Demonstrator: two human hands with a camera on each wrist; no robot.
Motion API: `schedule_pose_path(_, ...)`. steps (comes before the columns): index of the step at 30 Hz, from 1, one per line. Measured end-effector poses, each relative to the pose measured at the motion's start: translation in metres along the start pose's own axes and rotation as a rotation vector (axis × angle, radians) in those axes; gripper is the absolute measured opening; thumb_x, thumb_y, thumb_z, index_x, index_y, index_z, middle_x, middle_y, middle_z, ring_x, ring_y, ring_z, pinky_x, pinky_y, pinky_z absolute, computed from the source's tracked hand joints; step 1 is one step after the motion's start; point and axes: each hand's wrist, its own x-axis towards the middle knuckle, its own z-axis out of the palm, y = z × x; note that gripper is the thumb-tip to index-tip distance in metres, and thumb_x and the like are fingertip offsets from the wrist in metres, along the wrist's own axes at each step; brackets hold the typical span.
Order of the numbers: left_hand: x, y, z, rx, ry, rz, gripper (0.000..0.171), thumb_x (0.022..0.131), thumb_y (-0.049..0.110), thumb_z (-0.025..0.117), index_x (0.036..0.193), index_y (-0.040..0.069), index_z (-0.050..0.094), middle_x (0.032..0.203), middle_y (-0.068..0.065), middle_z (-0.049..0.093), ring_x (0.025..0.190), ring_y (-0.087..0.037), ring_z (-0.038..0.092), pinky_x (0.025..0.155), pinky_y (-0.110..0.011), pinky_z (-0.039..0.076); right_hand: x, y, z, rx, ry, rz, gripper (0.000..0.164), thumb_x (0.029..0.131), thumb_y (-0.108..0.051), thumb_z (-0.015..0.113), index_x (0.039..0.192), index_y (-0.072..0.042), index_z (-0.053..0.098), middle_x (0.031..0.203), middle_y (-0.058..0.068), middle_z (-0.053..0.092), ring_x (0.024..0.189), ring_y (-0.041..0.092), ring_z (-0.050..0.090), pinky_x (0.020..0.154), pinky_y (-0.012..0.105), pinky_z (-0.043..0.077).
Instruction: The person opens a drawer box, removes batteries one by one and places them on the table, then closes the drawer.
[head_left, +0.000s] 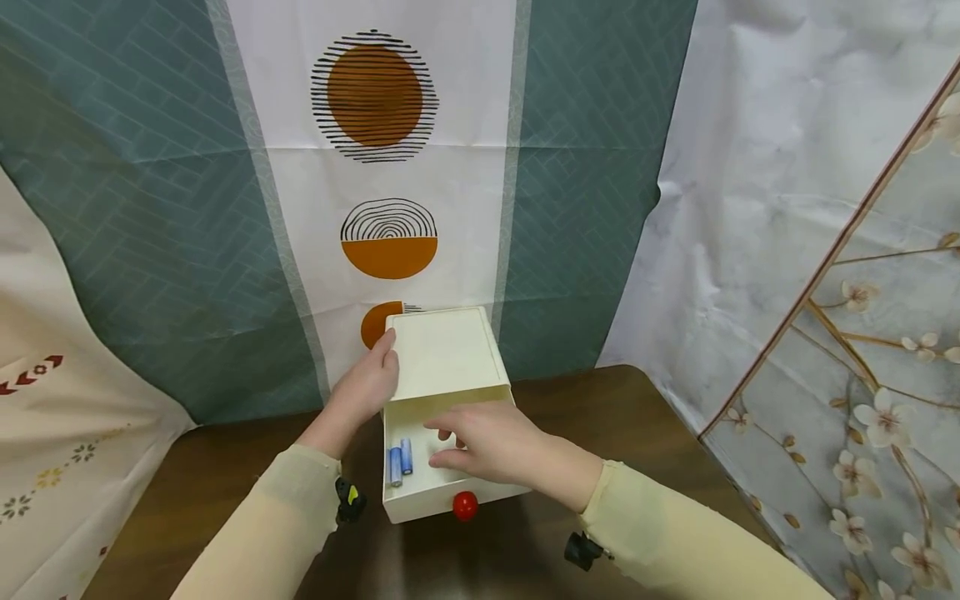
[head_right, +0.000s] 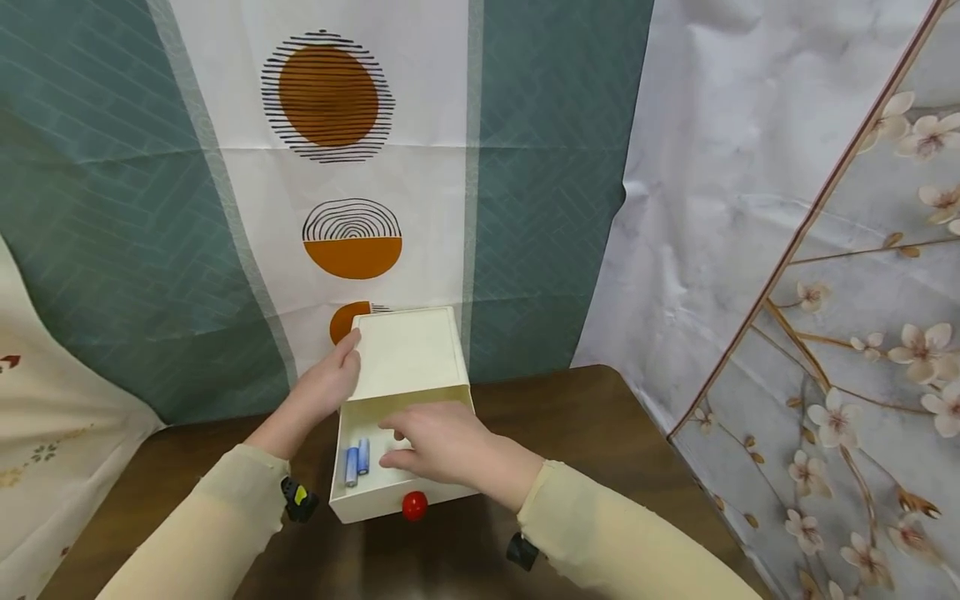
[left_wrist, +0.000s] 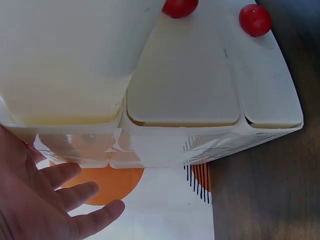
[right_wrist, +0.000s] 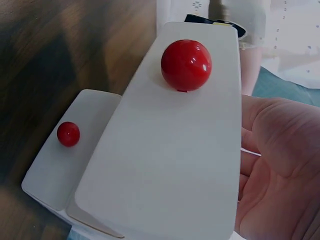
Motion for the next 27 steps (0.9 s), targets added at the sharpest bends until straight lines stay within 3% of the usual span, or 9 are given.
schedule_pose_path(13,0.003,0.004,-0.004,0.008,0.002,-0.01,0.066,0.119,0.042,0.019,0.18,0.015,0.012,0.183,-0.012,0.016,0.163,-0.043,0.028,0.13,-0.064,0.022,0.022,-0.005,0.003,0.007,-0.073,0.047,0.051,0.1,-0.041,0.084,0.144,-0.017,0.075,0.105,-0.006,0.077,0.07,0.005,0.059,0.065,0.026,0.051)
schedule_pose_path(18,0.007,0.007,-0.008,0.02,0.007,-0.003,0.065,0.12,0.041,0.018,0.179,0.015,0.011,0.183,-0.012,0.016,0.164,-0.042,0.028,0.131,-0.064,0.021,0.03,-0.003,0.002,-0.015,-0.099,0.07,0.052,0.099,-0.044,0.084,0.144,-0.018,0.075,0.1,-0.008,0.072,0.076,0.008,0.06,0.068,0.027,0.051)
schedule_pose_path(27,0.005,0.005,-0.004,0.023,-0.009,-0.009,0.065,0.12,0.04,0.018,0.179,0.015,0.011,0.183,-0.013,0.018,0.163,-0.043,0.029,0.131,-0.063,0.022,0.039,-0.009,0.012,-0.062,-0.163,0.041,0.043,0.099,-0.046,0.083,0.131,-0.019,0.076,0.081,-0.011,0.062,0.072,0.01,0.058,0.058,0.026,0.044)
